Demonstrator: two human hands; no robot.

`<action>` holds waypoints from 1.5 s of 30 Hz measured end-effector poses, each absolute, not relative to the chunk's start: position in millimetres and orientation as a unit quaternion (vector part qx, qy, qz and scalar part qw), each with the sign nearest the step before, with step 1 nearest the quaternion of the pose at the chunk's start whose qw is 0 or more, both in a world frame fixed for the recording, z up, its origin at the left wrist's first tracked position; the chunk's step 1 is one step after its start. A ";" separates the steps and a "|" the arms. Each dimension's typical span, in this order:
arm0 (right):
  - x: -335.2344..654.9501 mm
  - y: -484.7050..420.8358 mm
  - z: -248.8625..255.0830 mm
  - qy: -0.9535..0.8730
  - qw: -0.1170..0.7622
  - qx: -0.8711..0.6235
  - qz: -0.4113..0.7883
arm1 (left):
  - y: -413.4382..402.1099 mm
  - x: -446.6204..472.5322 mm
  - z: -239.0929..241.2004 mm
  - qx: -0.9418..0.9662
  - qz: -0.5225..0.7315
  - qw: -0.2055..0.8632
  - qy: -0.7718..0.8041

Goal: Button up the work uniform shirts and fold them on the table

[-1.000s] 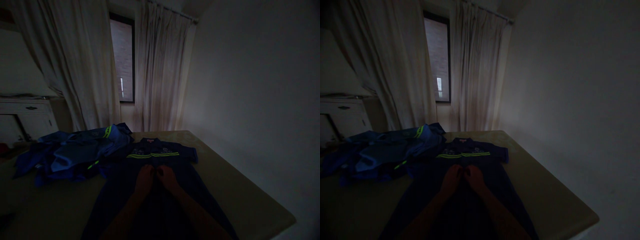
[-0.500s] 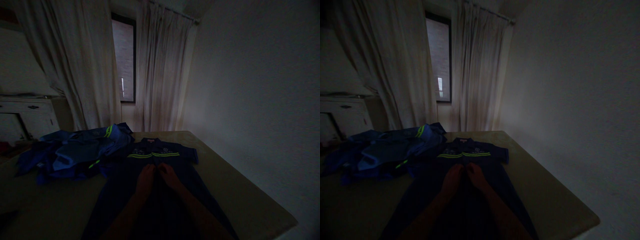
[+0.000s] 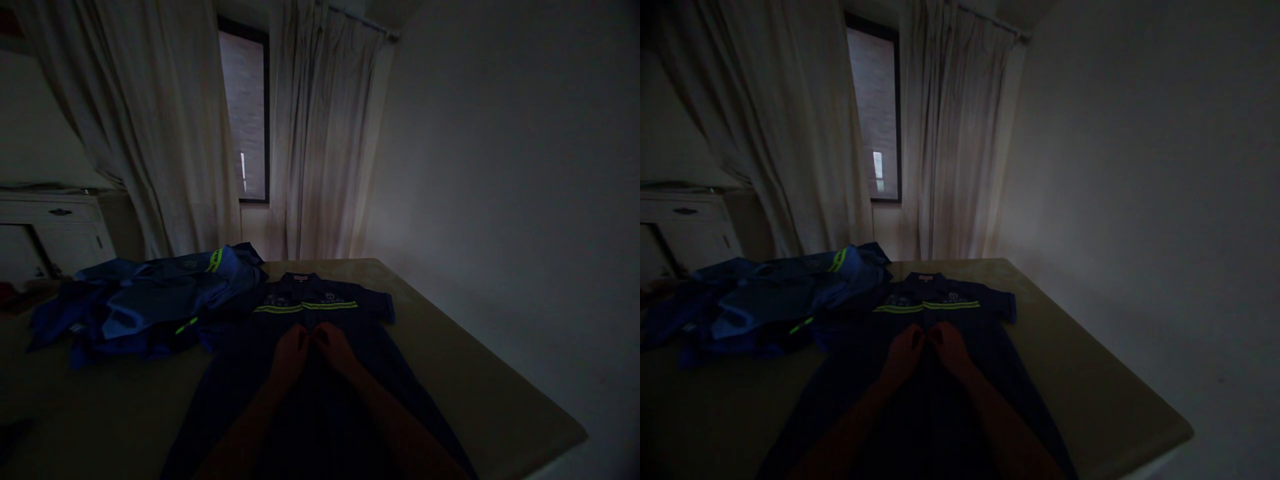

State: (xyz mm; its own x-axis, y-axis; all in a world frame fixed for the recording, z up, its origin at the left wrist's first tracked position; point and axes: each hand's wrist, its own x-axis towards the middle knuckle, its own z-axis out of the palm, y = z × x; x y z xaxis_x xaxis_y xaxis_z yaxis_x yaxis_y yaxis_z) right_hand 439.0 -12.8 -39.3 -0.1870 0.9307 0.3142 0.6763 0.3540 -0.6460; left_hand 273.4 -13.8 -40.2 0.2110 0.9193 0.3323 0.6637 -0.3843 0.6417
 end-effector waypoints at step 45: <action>430.7 -22.7 -34.1 -0.764 0.283 -0.572 0.095 | -21.9 276.9 -32.6 0.793 0.262 0.091 0.542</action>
